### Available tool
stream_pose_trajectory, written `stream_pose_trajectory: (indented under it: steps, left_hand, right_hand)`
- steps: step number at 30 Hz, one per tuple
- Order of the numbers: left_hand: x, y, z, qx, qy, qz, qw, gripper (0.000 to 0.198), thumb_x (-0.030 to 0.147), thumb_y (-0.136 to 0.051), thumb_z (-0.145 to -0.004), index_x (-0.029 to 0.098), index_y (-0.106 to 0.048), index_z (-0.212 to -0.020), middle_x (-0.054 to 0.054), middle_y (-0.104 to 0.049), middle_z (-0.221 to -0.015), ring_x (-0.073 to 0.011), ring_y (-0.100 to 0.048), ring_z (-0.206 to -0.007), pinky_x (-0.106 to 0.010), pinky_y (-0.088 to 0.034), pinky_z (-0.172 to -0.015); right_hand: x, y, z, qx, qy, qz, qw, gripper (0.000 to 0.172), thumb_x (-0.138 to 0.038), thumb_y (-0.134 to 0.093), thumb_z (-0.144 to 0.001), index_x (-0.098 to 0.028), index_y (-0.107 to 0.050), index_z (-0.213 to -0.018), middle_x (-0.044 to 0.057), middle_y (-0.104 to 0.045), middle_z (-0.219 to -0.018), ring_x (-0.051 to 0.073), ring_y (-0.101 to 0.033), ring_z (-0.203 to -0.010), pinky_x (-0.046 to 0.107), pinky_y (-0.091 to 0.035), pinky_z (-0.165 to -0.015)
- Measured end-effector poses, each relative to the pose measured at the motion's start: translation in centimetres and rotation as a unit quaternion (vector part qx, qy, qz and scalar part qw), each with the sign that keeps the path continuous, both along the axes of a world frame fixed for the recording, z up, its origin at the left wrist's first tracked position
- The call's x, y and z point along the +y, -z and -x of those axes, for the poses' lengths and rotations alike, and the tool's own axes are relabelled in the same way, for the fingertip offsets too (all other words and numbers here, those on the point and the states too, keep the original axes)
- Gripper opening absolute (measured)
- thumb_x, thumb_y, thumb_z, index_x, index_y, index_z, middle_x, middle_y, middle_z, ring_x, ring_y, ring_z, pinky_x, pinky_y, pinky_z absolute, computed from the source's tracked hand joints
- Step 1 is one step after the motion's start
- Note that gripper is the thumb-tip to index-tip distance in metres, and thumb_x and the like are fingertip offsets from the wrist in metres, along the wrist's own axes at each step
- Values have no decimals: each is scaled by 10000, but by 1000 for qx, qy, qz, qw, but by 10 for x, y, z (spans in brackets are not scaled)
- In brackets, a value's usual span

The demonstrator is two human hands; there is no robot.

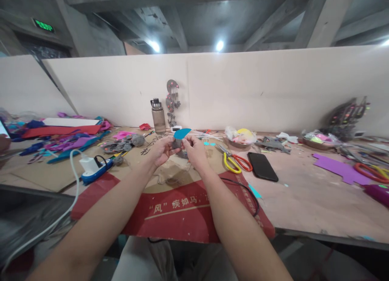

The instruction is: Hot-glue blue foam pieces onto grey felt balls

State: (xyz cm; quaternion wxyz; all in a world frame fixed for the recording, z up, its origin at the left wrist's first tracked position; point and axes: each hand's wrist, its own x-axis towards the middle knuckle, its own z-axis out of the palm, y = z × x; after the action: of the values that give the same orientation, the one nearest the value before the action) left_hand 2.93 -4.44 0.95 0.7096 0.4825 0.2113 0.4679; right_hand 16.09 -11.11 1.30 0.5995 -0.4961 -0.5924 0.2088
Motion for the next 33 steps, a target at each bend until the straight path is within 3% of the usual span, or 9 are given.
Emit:
stream_pose_trajectory:
  steps: [8, 14, 24, 30, 33]
  left_hand:
    - [3, 3, -1, -6, -8, -9, 1000, 103, 168, -592, -738, 114, -617, -822, -76, -715, -801, -151, -676, -647, -249, -564, -576]
    - [6, 5, 2, 21, 12, -15, 1000, 115, 191, -607, -737, 122, -622, -827, -84, -715, -807, -162, -681, -655, -247, -553, -564]
    - [6, 8, -1, 16, 7, -9, 1000, 61, 154, -608, -752, 115, -638, -789, -68, -703, -791, -135, -659, -646, -258, -568, -593]
    - [8, 11, -3, -14, 14, 7, 1000, 56, 151, -641, -773, 103, -626, -797, -50, -675, -771, -95, -635, -638, -222, -572, -626]
    - [8, 10, -1, -26, 39, -4, 999, 57, 146, -638, -773, 101, -623, -805, -57, -678, -794, -101, -643, -656, -234, -577, -653]
  right_hand:
    - [3, 2, -1, 17, 5, 0, 1000, 195, -362, -514, -789, -198, -512, -684, -44, -463, -616, 96, -369, -545, 232, -320, -535]
    - [2, 1, 0, 17, 9, 10, 1000, 239, -415, -509, -779, -202, -499, -670, -33, -491, -599, 111, -424, -546, 237, -358, -532]
    - [0, 2, 4, 17, 31, 41, 999, 211, -403, -473, -783, -225, -439, -674, -59, -442, -555, 111, -392, -486, 244, -337, -501]
    - [6, 9, 1, -61, 106, -38, 992, 216, -395, -501, -771, -225, -425, -662, -50, -403, -587, 125, -371, -548, 256, -313, -542]
    - [7, 10, 0, -54, 104, -40, 992, 213, -394, -486, -787, -227, -422, -671, -49, -387, -591, 129, -363, -554, 256, -304, -536]
